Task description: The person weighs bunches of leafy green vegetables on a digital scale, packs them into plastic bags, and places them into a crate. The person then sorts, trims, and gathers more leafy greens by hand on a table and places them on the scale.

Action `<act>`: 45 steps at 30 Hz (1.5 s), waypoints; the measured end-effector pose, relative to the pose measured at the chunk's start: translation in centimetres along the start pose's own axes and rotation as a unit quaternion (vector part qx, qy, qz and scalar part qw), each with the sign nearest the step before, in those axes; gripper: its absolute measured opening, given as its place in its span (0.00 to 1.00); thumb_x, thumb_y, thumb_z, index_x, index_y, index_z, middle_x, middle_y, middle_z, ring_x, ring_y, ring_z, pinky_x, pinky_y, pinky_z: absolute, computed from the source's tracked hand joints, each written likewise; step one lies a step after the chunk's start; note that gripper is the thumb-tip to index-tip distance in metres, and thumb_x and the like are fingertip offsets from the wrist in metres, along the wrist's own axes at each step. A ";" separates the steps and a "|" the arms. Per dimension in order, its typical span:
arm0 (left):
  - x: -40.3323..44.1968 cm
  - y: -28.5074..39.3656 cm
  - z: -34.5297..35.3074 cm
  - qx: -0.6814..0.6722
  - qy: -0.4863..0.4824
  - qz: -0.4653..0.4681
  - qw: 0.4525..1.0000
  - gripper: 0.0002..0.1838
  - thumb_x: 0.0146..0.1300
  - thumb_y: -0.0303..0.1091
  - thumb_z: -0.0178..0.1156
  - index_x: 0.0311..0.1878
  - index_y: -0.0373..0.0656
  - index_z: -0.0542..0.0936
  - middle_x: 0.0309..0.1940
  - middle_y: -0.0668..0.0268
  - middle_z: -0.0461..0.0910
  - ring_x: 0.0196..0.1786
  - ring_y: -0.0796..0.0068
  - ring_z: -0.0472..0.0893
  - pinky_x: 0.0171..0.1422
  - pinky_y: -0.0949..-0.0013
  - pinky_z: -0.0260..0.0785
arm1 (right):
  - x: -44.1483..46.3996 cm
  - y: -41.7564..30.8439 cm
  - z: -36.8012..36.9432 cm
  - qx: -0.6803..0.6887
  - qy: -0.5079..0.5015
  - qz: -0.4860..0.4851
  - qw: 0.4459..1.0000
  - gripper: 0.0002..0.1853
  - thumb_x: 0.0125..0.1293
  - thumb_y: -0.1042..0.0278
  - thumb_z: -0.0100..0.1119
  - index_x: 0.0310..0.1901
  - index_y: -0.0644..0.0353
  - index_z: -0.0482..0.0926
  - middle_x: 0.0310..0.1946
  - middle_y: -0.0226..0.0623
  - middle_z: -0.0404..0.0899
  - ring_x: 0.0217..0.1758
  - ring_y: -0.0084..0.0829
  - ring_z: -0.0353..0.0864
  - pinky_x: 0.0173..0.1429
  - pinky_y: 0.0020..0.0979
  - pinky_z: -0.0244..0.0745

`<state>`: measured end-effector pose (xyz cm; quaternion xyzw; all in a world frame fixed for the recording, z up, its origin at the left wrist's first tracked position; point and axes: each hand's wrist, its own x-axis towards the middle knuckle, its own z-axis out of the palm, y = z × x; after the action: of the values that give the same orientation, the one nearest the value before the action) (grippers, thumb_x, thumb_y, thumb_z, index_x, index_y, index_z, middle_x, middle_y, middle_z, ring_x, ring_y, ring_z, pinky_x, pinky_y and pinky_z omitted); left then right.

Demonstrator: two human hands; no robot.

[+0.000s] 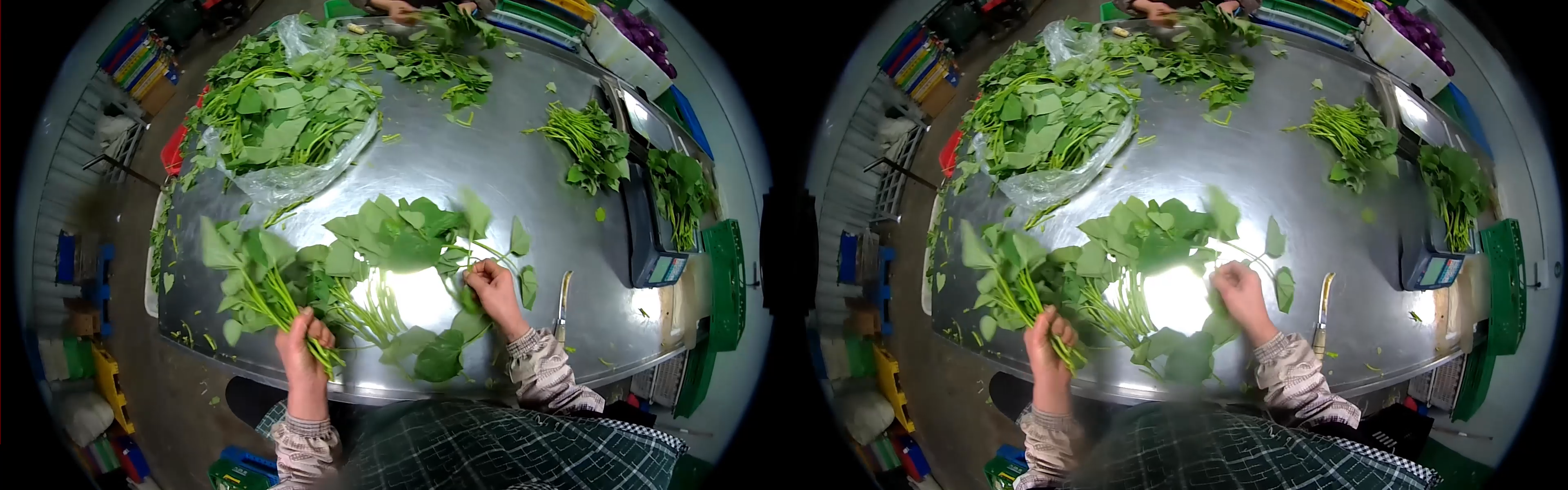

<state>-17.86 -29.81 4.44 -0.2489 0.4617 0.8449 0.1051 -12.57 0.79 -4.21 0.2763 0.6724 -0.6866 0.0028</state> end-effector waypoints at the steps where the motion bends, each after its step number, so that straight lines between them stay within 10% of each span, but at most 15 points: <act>1: -0.2 -1.1 0.9 0.003 0.015 -0.019 1.000 0.09 0.60 0.28 0.59 0.34 0.43 0.67 0.15 0.71 0.61 0.16 0.77 0.63 0.20 0.72 0.56 | -0.5 -0.4 0.5 -0.057 0.041 -0.039 0.997 0.10 0.57 0.68 0.65 0.31 0.65 0.75 0.22 0.28 0.75 0.24 0.18 0.72 0.28 0.23 0.68; 6: -1.4 -2.6 5.4 0.060 -0.023 -0.029 0.998 0.08 0.60 0.28 0.62 0.37 0.40 0.72 0.16 0.71 0.67 0.15 0.79 0.65 0.19 0.75 0.57 | -0.6 1.9 3.3 -0.548 -0.023 -0.170 0.818 0.18 0.49 0.57 0.73 0.36 0.60 0.80 0.21 0.28 0.77 0.24 0.22 0.75 0.28 0.26 0.69; 9: -1.5 -3.2 4.8 0.110 -0.059 -0.026 0.992 0.08 0.56 0.24 0.63 0.37 0.39 0.75 0.19 0.69 0.73 0.18 0.79 0.69 0.22 0.75 0.61 | -1.7 -2.0 3.2 -0.053 -0.172 0.015 0.983 0.12 0.57 0.67 0.69 0.41 0.61 0.82 0.26 0.24 0.80 0.26 0.17 0.74 0.28 0.24 0.68; 15: -2.1 -4.8 5.3 0.139 -0.127 -0.090 0.978 0.08 0.54 0.23 0.66 0.35 0.38 0.76 0.29 0.66 0.80 0.25 0.80 0.75 0.27 0.77 0.66 | -5.6 -6.5 6.0 -0.140 -0.250 -0.155 0.945 0.11 0.58 0.64 0.69 0.35 0.62 0.80 0.29 0.31 0.81 0.34 0.19 0.76 0.39 0.26 0.74; 22: -1.9 -2.5 5.6 -0.016 -0.008 0.000 1.000 0.11 0.54 0.18 0.61 0.31 0.43 0.69 0.29 0.63 0.76 0.19 0.78 0.69 0.23 0.75 0.62 | -7.4 -4.3 4.7 0.135 -0.205 0.039 0.969 0.10 0.60 0.64 0.66 0.37 0.60 0.80 0.28 0.28 0.79 0.33 0.20 0.78 0.38 0.25 0.74; 25: 0.2 -1.6 3.8 -0.016 -0.011 0.051 0.999 0.13 0.53 0.16 0.60 0.35 0.43 0.68 0.29 0.62 0.75 0.19 0.77 0.69 0.23 0.73 0.61 | -7.7 -2.8 2.5 -0.071 -0.353 0.140 0.922 0.12 0.61 0.61 0.65 0.40 0.60 0.79 0.26 0.32 0.80 0.30 0.23 0.79 0.36 0.26 0.75; 28: -0.5 -2.4 4.4 0.045 -0.024 0.043 0.998 0.13 0.53 0.16 0.60 0.37 0.42 0.68 0.29 0.62 0.75 0.20 0.77 0.70 0.23 0.73 0.62 | -6.9 -3.8 2.0 -0.488 -0.233 -0.177 0.822 0.16 0.62 0.57 0.64 0.42 0.61 0.79 0.26 0.38 0.80 0.28 0.29 0.80 0.36 0.28 0.75; 30: -1.7 -3.9 5.1 0.061 -0.041 0.018 0.997 0.13 0.53 0.16 0.61 0.38 0.40 0.69 0.28 0.63 0.75 0.21 0.77 0.70 0.24 0.73 0.63 | -6.5 -6.5 3.1 -0.226 -0.221 -0.131 0.940 0.17 0.61 0.57 0.64 0.44 0.62 0.79 0.27 0.42 0.81 0.28 0.37 0.81 0.36 0.34 0.76; 39: -3.1 -2.4 3.6 0.189 -0.015 -0.058 0.980 0.11 0.56 0.29 0.68 0.40 0.39 0.78 0.27 0.70 0.79 0.22 0.83 0.74 0.22 0.79 0.63 | -3.3 -6.7 7.4 -0.121 -0.459 -0.214 0.854 0.18 0.60 0.65 0.67 0.51 0.59 0.80 0.33 0.33 0.84 0.26 0.20 0.76 0.30 0.26 0.73; 40: -2.8 -2.2 2.8 0.245 0.005 0.029 0.969 0.10 0.58 0.30 0.67 0.40 0.38 0.78 0.27 0.69 0.79 0.24 0.81 0.74 0.26 0.77 0.65 | -2.6 -7.2 7.2 -0.156 -0.384 -0.039 0.909 0.15 0.60 0.62 0.66 0.46 0.59 0.81 0.28 0.36 0.83 0.24 0.28 0.79 0.29 0.32 0.73; 42: -1.2 -1.7 1.3 0.234 0.065 0.182 0.953 0.07 0.62 0.31 0.64 0.37 0.40 0.78 0.25 0.69 0.78 0.25 0.81 0.74 0.32 0.76 0.64 | 0.3 -4.4 6.7 -0.499 -0.170 -0.234 0.817 0.17 0.59 0.51 0.65 0.37 0.59 0.82 0.24 0.42 0.82 0.25 0.39 0.81 0.30 0.38 0.74; 45: -0.6 -0.2 1.6 0.238 0.053 0.160 0.957 0.07 0.65 0.31 0.60 0.34 0.38 0.75 0.22 0.66 0.76 0.26 0.77 0.74 0.33 0.72 0.67 | -1.2 -1.3 8.8 -0.538 -0.226 -0.173 0.794 0.26 0.53 0.37 0.63 0.30 0.57 0.81 0.21 0.45 0.79 0.26 0.46 0.81 0.31 0.44 0.74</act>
<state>-17.81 -28.31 5.37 -0.1838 0.6879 0.7022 0.0006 -15.37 -7.69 -3.07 -0.0540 0.9499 -0.2464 0.1843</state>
